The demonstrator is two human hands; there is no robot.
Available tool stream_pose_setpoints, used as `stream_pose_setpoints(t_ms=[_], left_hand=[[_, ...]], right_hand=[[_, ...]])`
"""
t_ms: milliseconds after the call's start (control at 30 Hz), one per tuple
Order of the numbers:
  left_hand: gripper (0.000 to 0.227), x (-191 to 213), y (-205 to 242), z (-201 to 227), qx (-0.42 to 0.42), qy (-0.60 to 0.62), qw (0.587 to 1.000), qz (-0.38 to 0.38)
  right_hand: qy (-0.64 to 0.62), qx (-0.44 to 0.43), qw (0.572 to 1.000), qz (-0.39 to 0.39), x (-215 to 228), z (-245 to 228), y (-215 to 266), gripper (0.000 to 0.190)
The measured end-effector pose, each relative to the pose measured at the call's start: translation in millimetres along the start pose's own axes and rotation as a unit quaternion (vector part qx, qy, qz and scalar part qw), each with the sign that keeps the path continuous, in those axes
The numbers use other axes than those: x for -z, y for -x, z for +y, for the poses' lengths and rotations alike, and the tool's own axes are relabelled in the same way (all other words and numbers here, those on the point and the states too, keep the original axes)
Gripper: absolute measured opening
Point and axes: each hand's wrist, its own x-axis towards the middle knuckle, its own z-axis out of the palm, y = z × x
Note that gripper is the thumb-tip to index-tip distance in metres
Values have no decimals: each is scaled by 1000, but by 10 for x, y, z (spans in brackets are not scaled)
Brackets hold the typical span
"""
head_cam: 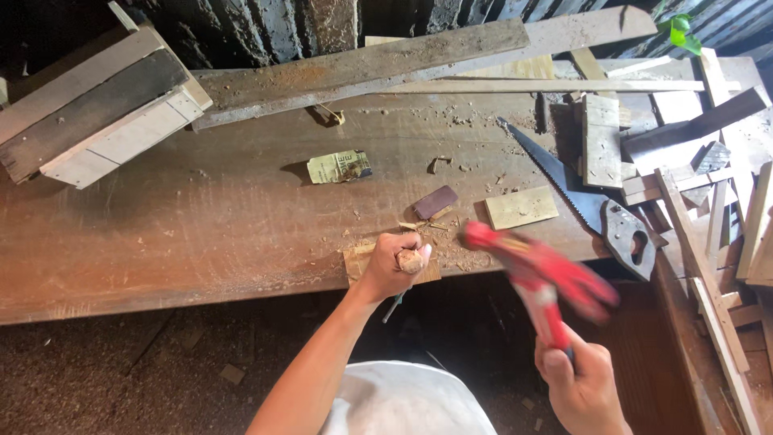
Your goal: The person holds a small piece of wood and uses a chisel and hammer to carve it. They repeatedly strike the chisel to remove wood shavings and shape the piece.
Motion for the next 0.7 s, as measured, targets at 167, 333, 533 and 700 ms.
stream_pose_setpoints(t_ms=[167, 333, 533, 700], left_hand=[[24, 22, -44, 0, -27, 45, 998, -19], [26, 26, -81, -2, -20, 16, 1000, -13], [32, 24, -66, -36, 2, 25, 999, -31], [23, 16, -58, 5, 13, 33, 999, -31]], right_hand=[[162, -1, 986, -34, -90, -279, 8, 29], [97, -7, 995, 1, -93, -571, 14, 29], [250, -71, 965, -42, -199, -514, 49, 30], [71, 71, 994, 50, -252, -392, 120, 15]])
